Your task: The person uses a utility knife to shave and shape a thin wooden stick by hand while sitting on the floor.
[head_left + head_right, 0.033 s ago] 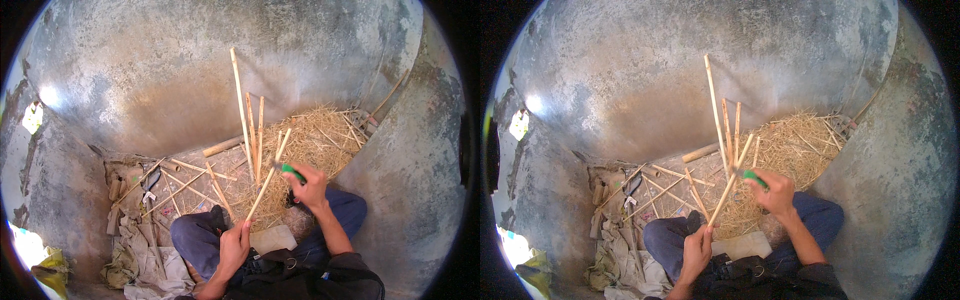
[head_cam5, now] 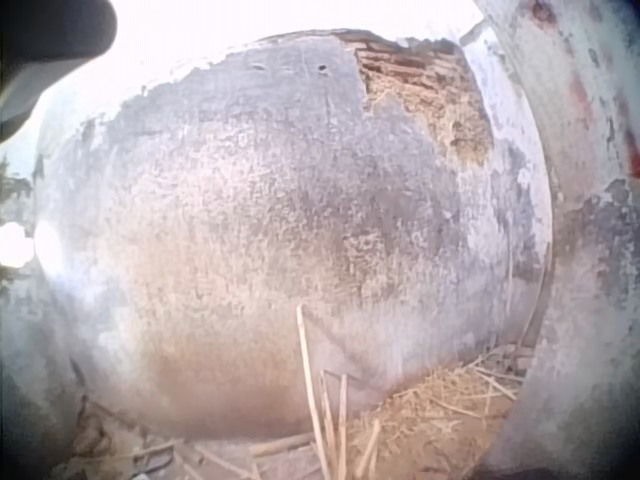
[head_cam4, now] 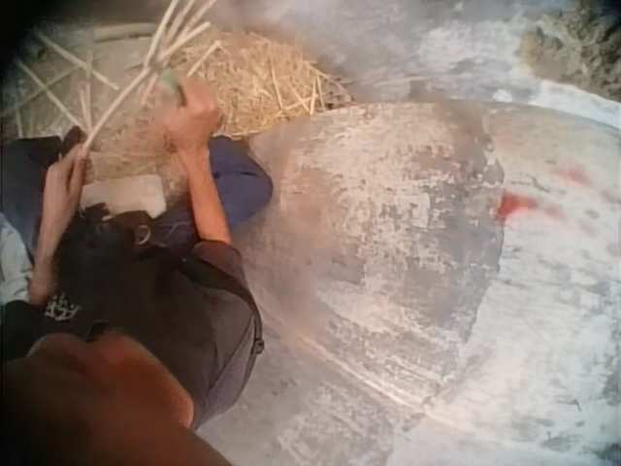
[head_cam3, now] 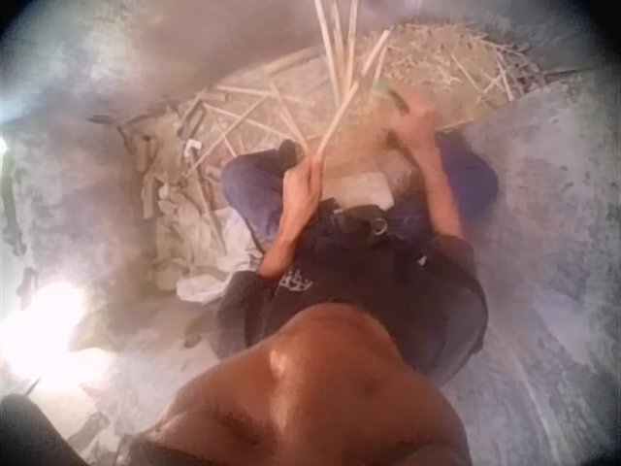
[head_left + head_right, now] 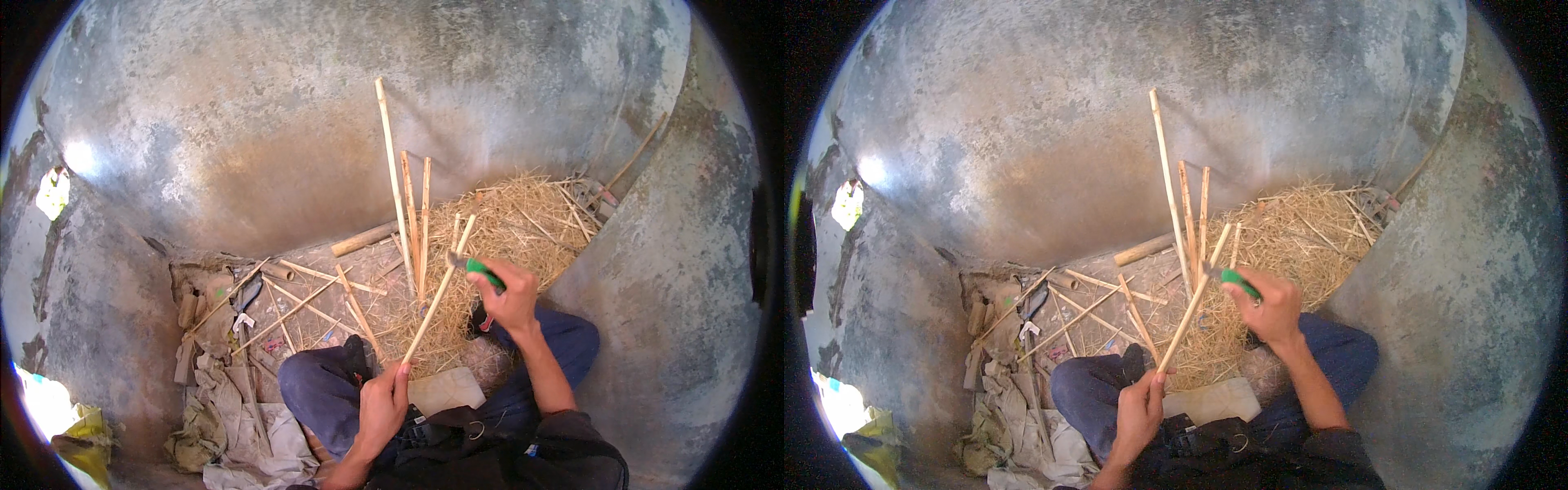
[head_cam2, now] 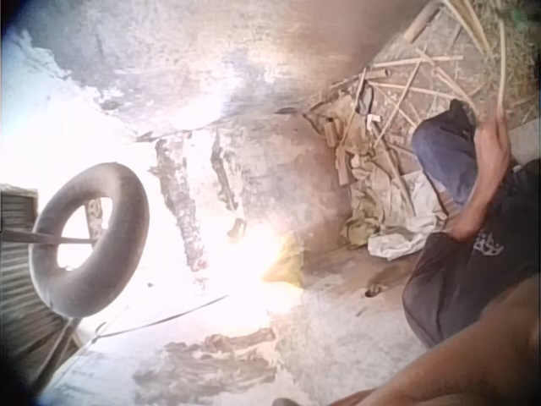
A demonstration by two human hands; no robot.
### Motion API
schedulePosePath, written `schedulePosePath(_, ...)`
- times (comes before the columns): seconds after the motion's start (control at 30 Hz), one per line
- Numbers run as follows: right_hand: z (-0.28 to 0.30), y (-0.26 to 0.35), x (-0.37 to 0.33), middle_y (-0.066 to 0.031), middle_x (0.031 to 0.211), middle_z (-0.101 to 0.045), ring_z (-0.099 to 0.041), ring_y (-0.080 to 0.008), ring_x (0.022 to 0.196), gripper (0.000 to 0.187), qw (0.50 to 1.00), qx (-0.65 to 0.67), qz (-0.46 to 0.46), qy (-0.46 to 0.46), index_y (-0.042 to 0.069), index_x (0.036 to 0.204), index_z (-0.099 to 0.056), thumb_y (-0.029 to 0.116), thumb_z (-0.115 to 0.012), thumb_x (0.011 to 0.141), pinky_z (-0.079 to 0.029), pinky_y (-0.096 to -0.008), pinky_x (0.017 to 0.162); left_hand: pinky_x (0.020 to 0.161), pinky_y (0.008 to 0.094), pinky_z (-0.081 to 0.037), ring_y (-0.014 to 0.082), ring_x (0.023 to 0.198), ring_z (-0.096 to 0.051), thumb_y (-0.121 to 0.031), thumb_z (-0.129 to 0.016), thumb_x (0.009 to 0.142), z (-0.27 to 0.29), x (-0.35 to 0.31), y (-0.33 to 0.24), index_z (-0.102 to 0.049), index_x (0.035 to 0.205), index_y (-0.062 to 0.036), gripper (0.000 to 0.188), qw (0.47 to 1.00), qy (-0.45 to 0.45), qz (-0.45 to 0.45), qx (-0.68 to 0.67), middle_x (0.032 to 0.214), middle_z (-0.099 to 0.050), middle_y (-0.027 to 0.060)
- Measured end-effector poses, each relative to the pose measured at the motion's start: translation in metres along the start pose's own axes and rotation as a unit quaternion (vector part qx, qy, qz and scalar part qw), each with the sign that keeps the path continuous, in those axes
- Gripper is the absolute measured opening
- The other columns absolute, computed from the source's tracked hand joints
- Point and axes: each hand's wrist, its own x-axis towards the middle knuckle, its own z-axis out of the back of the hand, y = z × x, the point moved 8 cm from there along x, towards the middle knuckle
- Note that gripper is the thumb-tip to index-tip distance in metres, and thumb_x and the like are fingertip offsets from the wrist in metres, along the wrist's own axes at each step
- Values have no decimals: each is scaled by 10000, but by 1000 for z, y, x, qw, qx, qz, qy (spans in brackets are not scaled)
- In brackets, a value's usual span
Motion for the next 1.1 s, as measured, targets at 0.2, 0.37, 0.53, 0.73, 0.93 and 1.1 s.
schedulePosePath(0.2,-1,-11,9,-148,918,-800,-782,-316,772,298,1000,-1,-15,-3,39,1048,-813,306,-849,922,-588,-390,655,582,375,-456,215,559,-526,-207,-519,1150,3,-2,2,-745,1227,-37,293,1000,-10,-13,5,634,-496,109)
schedulePosePath(0.37,-7,-20,16,-146,948,-807,-791,-316,797,308,1000,-8,-17,7,52,1058,-816,328,-847,924,-593,-381,665,585,397,-462,291,549,-543,-204,-521,1145,11,-1,5,-745,1224,-37,291,1000,-15,-12,23,637,-506,156)
schedulePosePath(0.53,-7,-36,21,-152,980,-817,-800,-306,820,332,999,-7,-32,-2,53,1079,-821,355,-832,941,-602,-376,685,589,414,-472,301,551,-565,-208,-529,1142,13,-3,8,-745,1226,-39,287,999,-4,-17,34,644,-513,166)
schedulePosePath(0.73,6,-86,23,-190,952,-805,-783,-251,806,416,990,-52,-113,-59,14,1127,-809,407,-764,1000,-585,-384,718,592,407,-485,302,558,-580,-199,-549,1134,11,-11,17,-746,1226,-32,273,999,12,-5,35,667,-537,195)
schedulePosePath(0.93,45,-134,37,-144,746,-705,-662,-203,666,408,974,-92,-205,-41,-6,1099,-788,392,-730,1028,-495,-380,641,635,402,-516,240,618,-652,-195,-600,1112,17,-13,28,-744,1244,-4,273,1000,18,7,24,763,-657,238)
schedulePosePath(1.1,10,-58,2,-124,806,-717,-677,-202,715,315,991,53,-120,27,0,1075,-763,308,-730,1021,-510,-350,666,669,308,-509,96,702,-590,-192,-685,1074,20,15,13,-726,1311,23,322,999,-9,-39,-2,799,-697,196)
